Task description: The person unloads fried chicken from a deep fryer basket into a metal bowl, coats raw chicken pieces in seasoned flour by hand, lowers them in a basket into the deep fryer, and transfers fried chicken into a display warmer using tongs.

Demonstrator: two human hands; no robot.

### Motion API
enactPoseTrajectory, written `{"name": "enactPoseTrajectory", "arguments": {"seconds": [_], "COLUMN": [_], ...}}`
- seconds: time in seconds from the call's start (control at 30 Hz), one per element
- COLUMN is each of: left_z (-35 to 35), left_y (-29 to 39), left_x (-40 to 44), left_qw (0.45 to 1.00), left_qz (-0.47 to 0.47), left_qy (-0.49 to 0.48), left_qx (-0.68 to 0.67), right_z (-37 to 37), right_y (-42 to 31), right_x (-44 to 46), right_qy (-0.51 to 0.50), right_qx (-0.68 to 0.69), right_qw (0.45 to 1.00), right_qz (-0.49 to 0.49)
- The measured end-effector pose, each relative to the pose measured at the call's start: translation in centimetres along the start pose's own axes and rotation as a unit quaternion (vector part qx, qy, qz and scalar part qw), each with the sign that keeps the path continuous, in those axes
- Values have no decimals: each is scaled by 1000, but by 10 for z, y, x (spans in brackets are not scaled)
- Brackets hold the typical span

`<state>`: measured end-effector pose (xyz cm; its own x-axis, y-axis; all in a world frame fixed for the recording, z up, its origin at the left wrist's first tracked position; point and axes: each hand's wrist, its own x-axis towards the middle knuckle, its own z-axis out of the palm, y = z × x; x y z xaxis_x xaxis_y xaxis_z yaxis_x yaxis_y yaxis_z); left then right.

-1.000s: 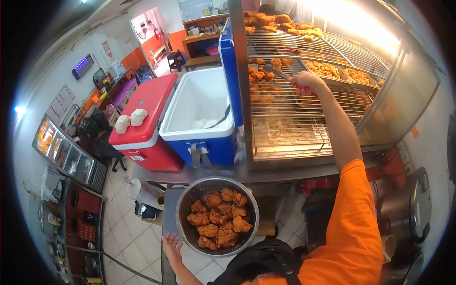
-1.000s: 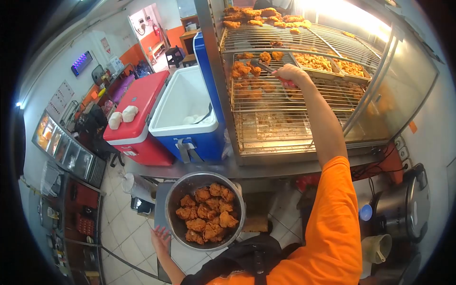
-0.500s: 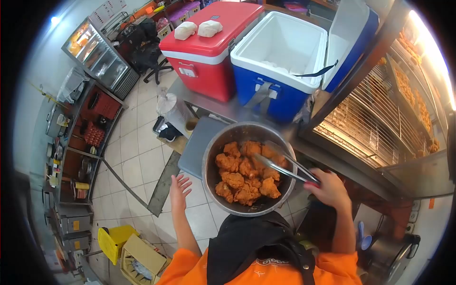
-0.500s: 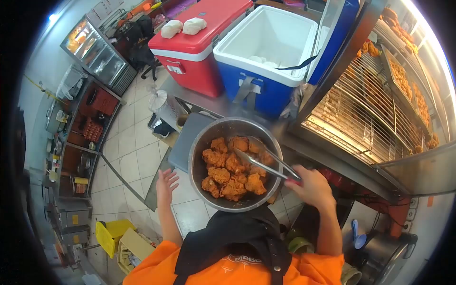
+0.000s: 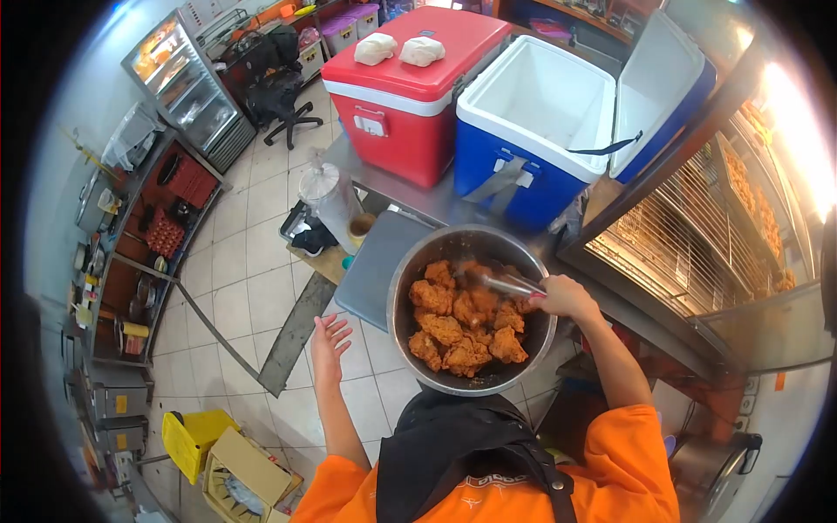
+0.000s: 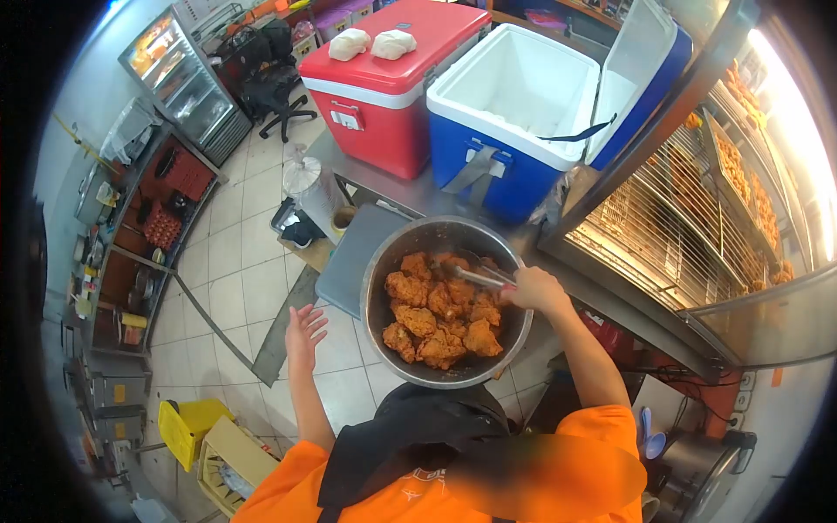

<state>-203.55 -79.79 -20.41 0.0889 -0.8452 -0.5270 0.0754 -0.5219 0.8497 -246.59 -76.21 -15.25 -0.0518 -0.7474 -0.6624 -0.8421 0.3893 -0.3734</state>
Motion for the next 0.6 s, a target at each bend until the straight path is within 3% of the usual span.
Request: {"name": "enactPoseTrajectory", "arguments": {"seconds": [0.1,0.13,0.2,0.23,0.27,0.3,0.33,0.47,0.6], "left_z": [2,5,12,12,11,11,11,-3,-16], "left_y": [1,3,9,10,10,10,11,-1,-20], "left_x": [4,6,4,5,7,8,7,8,13], "left_qw": [1000,1000,1000,1000,1000,1000,999,1000,1000], "left_qz": [-17,-15,-4,-2,3,8,12,2,-11], "left_qy": [2,-2,-17,-20,-21,-24,-34,-14,2], "left_qx": [1,3,-2,0,-3,-7,-7,6,5], "right_z": [34,40,71,67,56,44,38,31,-9], "right_y": [-9,-11,30,35,36,35,37,67,81], "right_x": [3,5,38,30,15,0,-18,-113,-212], "right_qy": [97,79,122,125,55,-14,-4,55,290], "right_qx": [-84,-55,20,21,188,348,350,544,529], "right_qw": [992,995,987,987,980,937,936,837,794], "right_qz": [-6,-1,-104,-103,-36,31,33,-18,73]}}
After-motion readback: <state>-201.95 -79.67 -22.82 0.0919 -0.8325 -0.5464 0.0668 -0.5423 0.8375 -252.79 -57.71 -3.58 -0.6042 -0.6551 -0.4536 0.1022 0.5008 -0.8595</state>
